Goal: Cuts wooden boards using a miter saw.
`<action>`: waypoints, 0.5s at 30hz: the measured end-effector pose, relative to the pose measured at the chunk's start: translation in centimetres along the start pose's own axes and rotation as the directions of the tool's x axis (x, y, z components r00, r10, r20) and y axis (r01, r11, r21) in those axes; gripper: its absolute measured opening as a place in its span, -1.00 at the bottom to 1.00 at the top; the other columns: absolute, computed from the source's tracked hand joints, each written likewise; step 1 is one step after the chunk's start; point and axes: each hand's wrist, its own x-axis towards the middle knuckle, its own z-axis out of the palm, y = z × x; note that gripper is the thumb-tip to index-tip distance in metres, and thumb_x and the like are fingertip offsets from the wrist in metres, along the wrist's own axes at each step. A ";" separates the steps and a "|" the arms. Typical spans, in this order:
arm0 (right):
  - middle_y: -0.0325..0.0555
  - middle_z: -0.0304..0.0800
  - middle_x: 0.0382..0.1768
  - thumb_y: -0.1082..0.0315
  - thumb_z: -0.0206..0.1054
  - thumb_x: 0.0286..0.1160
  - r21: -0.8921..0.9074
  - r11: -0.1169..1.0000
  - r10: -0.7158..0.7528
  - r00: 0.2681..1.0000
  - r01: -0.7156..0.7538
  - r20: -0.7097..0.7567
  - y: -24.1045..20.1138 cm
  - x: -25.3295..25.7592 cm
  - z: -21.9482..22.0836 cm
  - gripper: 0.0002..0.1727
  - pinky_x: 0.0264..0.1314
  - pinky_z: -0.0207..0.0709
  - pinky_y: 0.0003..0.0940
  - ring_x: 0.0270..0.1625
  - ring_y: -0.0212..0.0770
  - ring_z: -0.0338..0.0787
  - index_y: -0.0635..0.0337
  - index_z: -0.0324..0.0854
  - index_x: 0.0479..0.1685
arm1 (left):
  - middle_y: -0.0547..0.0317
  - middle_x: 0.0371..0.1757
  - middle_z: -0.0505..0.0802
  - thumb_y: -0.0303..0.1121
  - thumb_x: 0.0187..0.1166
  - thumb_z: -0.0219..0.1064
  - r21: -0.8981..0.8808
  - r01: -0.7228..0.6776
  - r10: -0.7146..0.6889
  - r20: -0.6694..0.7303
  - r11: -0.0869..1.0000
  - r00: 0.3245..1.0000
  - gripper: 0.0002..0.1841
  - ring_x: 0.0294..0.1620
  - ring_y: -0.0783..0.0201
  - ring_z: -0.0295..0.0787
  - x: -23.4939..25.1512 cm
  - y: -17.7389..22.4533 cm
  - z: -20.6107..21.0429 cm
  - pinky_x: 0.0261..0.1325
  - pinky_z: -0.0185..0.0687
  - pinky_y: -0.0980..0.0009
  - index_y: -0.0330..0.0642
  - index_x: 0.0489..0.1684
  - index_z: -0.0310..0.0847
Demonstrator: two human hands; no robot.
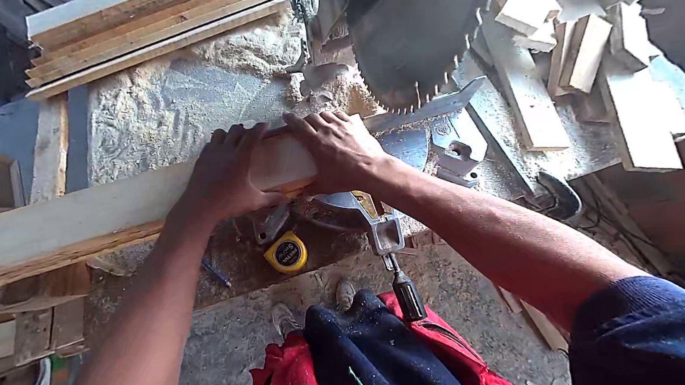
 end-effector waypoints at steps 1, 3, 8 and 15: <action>0.04 0.68 0.35 -0.40 0.72 -0.46 0.010 1.000 -0.022 1.000 0.022 0.013 0.3 0.0 -0.2 0.51 0.41 0.51 0.13 0.39 0.11 0.66 -0.02 0.11 0.84 | -0.13 0.37 0.65 0.44 -0.19 0.67 0.010 -0.005 0.005 0.006 1.000 1.000 0.32 0.37 -0.22 0.55 0.1 0.0 0.1 0.29 0.57 -0.19 0.05 0.80 0.21; 0.11 0.58 0.47 -0.30 0.77 -0.38 0.078 0.994 -0.085 0.993 0.078 0.087 1.2 -0.2 -0.8 0.54 0.56 0.42 0.14 0.52 0.14 0.57 0.08 -0.02 0.88 | -0.12 0.34 0.66 0.42 -0.16 0.68 0.026 -0.015 0.015 0.011 1.000 1.000 0.28 0.33 -0.23 0.57 -0.1 0.1 0.0 0.27 0.57 -0.19 0.06 0.78 0.23; 0.11 0.59 0.46 -0.15 0.69 -0.15 0.103 0.975 -0.207 0.973 0.196 0.100 3.1 -0.2 -1.1 0.34 0.55 0.41 0.12 0.52 0.14 0.57 0.16 0.06 0.83 | -0.11 0.32 0.65 0.38 -0.12 0.68 0.063 -0.005 0.004 0.015 0.998 1.000 0.24 0.30 -0.23 0.58 -0.1 0.4 -0.1 0.21 0.58 -0.18 0.08 0.77 0.23; 0.11 0.63 0.39 -0.15 0.71 -0.22 0.034 0.986 -0.166 0.982 0.163 0.094 2.2 -0.5 -1.3 0.34 0.46 0.46 0.11 0.45 0.15 0.61 0.12 0.10 0.81 | -0.18 0.53 0.54 0.29 -0.09 0.68 0.139 0.057 -0.052 -0.042 0.989 0.998 0.29 0.55 -0.30 0.41 -1.0 2.1 0.6 0.41 0.46 -0.25 0.01 0.85 0.10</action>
